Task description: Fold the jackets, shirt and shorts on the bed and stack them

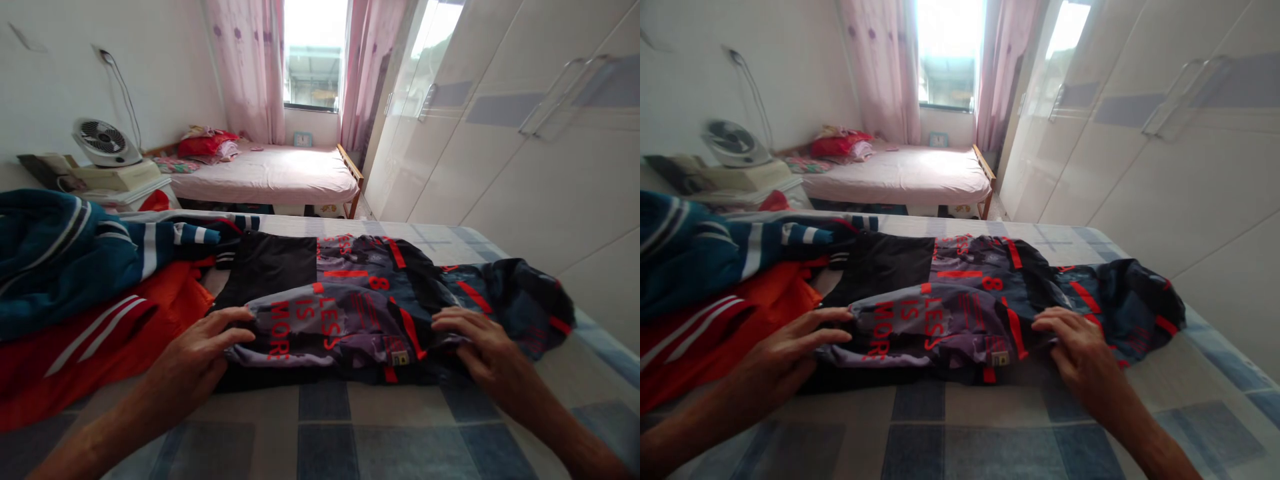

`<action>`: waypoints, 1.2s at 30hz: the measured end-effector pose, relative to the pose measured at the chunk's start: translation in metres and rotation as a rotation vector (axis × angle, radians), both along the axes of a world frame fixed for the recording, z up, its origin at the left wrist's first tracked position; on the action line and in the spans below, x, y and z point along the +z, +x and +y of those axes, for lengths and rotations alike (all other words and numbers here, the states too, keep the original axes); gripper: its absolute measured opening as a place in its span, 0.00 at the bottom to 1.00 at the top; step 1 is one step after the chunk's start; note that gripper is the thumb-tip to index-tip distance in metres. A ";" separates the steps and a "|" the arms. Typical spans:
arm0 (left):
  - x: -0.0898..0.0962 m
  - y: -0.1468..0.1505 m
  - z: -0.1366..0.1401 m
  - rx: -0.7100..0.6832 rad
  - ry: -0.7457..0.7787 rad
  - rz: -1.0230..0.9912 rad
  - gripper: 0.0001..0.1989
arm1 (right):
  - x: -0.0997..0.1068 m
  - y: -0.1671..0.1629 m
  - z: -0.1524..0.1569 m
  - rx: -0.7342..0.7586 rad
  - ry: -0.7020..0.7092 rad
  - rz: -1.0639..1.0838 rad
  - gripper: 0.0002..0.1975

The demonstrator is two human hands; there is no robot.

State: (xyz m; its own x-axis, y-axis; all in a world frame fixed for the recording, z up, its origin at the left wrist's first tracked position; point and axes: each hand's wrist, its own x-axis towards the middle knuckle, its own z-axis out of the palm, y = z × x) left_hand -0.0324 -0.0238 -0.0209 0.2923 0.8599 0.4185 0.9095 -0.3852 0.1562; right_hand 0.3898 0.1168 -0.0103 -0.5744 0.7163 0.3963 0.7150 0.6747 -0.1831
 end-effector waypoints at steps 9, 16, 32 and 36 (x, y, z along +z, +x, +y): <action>-0.039 0.025 0.040 0.042 -0.039 0.270 0.31 | -0.033 -0.079 -0.003 0.121 -0.063 -0.196 0.27; -0.036 -0.016 0.046 0.171 -0.154 0.175 0.23 | -0.017 -0.055 0.043 0.035 -0.328 -0.121 0.23; -0.008 -0.069 0.232 0.470 -0.330 0.361 0.23 | -0.032 -0.074 0.222 -0.607 -0.299 -0.207 0.23; -0.009 -0.072 0.243 0.522 -0.371 0.390 0.20 | -0.035 -0.076 0.226 -0.632 -0.305 -0.205 0.21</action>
State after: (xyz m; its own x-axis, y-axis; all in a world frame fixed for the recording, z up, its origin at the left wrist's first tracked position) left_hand -0.1043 0.2197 -0.0297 -0.1247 0.9919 0.0241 0.9756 0.1270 -0.1789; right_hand 0.3138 0.3430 -0.0450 -0.0564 0.9969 0.0546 0.9911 0.0625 -0.1176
